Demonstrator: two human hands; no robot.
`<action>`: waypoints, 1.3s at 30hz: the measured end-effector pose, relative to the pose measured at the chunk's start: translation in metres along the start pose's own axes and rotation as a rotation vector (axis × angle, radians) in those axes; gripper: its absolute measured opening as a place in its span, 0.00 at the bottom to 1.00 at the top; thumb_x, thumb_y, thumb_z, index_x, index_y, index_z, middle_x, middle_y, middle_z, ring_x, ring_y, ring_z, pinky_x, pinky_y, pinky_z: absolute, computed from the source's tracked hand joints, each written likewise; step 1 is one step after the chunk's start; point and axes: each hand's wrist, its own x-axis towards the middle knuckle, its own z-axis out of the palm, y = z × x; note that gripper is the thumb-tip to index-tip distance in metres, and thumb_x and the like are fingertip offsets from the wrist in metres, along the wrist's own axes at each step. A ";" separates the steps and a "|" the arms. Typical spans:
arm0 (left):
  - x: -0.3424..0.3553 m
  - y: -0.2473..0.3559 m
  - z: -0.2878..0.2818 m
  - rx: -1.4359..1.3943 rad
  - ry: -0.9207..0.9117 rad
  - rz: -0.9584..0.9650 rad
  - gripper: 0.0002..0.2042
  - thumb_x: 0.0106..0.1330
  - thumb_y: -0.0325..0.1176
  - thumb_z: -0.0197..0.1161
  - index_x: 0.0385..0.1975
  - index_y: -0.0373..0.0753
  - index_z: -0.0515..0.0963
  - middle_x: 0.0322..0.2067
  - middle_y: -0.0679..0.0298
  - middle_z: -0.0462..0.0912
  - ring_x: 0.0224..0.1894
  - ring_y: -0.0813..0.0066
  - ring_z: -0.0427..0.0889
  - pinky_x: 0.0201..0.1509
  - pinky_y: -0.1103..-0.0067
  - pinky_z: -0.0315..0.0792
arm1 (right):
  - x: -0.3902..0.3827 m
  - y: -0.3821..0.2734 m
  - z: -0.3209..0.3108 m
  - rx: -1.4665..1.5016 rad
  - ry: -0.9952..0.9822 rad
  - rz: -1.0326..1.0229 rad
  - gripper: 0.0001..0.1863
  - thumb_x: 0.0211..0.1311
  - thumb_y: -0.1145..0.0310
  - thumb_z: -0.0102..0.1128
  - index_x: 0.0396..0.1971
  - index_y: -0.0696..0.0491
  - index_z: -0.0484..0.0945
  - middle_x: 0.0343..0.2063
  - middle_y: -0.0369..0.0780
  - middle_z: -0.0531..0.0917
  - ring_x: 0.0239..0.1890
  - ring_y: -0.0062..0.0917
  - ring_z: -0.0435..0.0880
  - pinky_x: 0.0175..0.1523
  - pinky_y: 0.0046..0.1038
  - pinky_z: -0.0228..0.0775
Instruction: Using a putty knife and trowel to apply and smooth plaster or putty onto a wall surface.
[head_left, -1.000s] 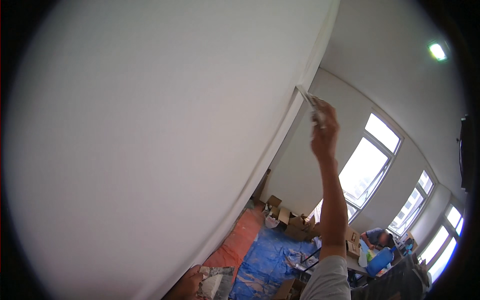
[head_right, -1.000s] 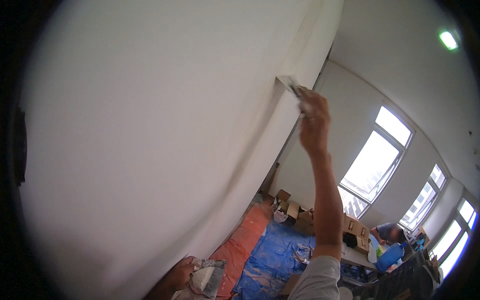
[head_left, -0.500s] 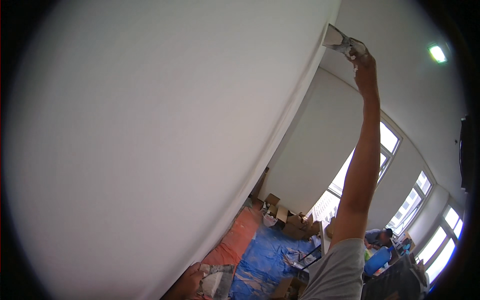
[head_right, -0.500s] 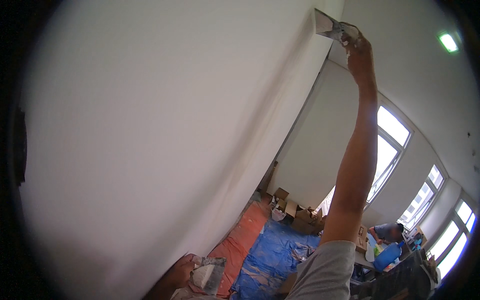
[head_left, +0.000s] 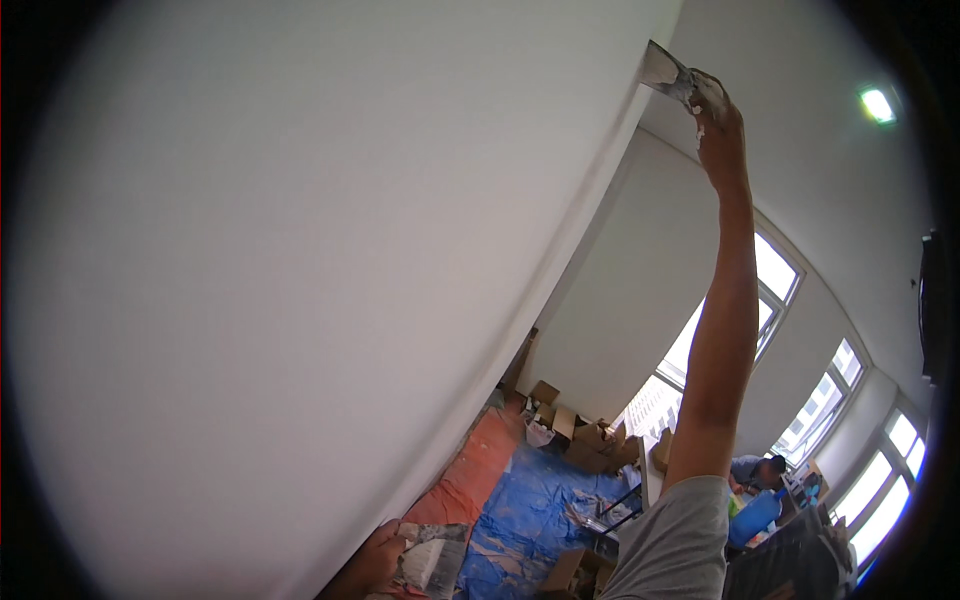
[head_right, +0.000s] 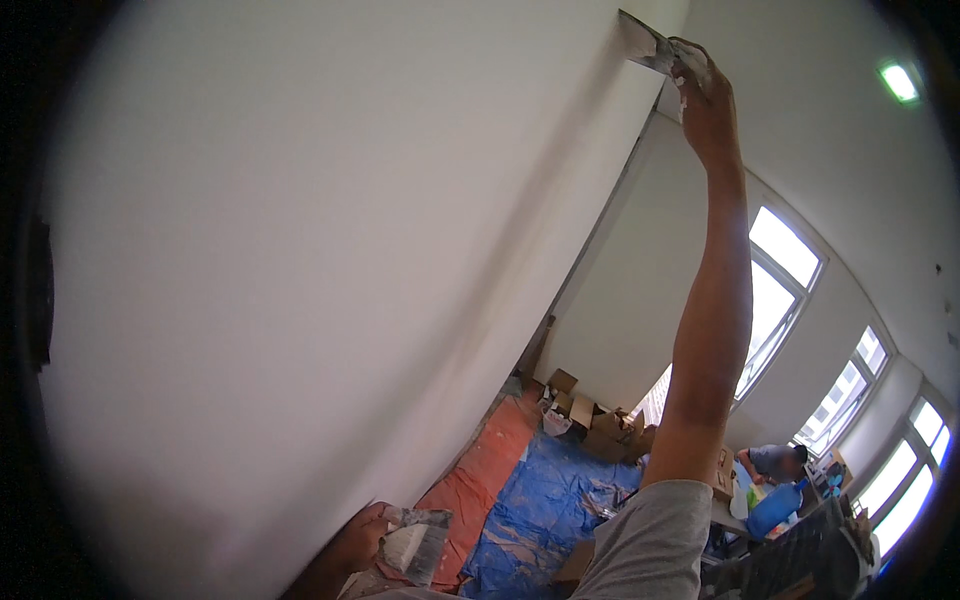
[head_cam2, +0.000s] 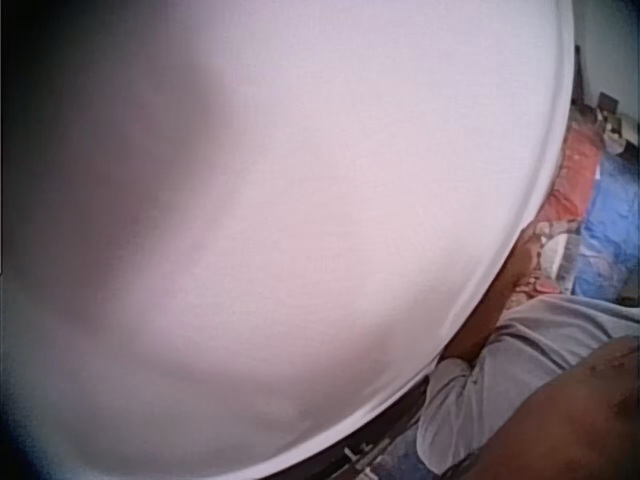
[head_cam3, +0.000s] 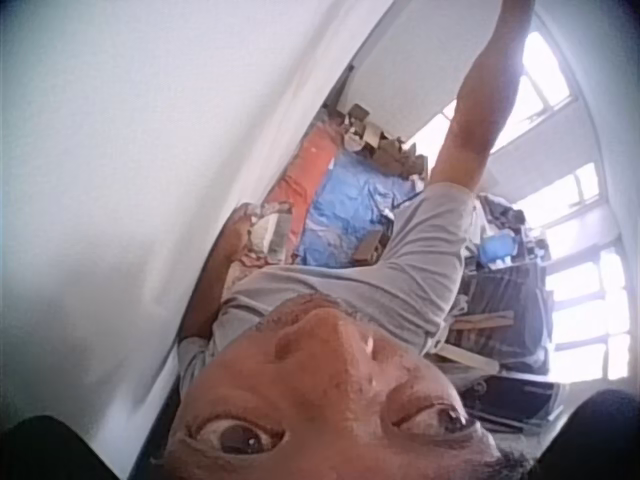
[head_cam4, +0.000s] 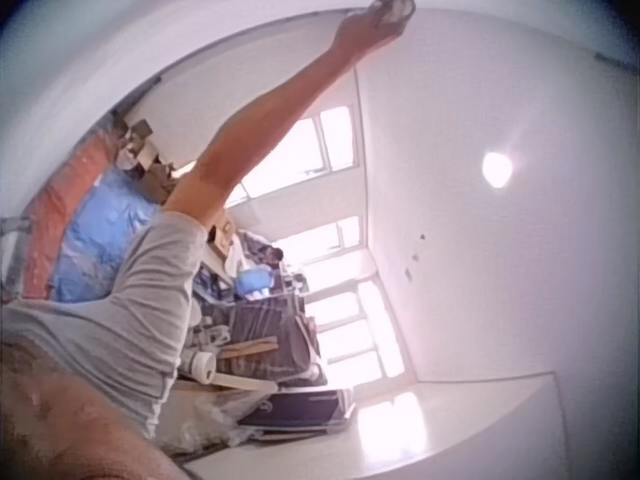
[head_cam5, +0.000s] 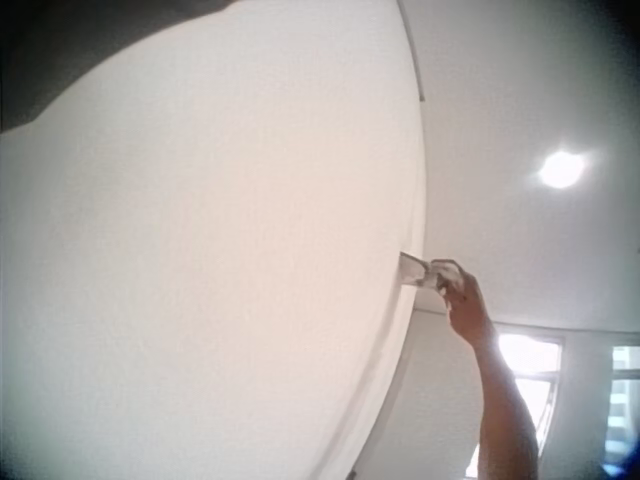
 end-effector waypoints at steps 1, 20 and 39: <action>-0.002 0.012 0.001 0.022 0.007 0.037 0.09 0.66 0.30 0.52 0.36 0.32 0.77 0.29 0.61 0.78 0.35 0.74 0.75 0.44 0.77 0.68 | 0.005 0.009 -0.001 -0.025 0.013 -0.014 0.15 0.69 0.72 0.52 0.53 0.57 0.79 0.34 0.36 0.83 0.34 0.19 0.74 0.42 0.22 0.69; 0.001 0.020 0.004 -0.394 0.005 -0.363 0.12 0.73 0.30 0.47 0.45 0.32 0.77 0.40 0.60 0.81 0.44 0.74 0.78 0.51 0.77 0.71 | 0.101 0.055 0.005 0.065 0.169 0.068 0.14 0.71 0.70 0.52 0.51 0.56 0.81 0.39 0.38 0.86 0.39 0.23 0.80 0.45 0.26 0.72; -0.001 0.040 0.002 -0.031 -0.030 -0.056 0.10 0.69 0.30 0.50 0.40 0.33 0.76 0.28 0.64 0.76 0.31 0.77 0.73 0.38 0.78 0.70 | 0.099 0.053 0.003 0.101 0.184 0.095 0.19 0.71 0.63 0.58 0.54 0.60 0.79 0.42 0.41 0.85 0.44 0.25 0.81 0.50 0.28 0.72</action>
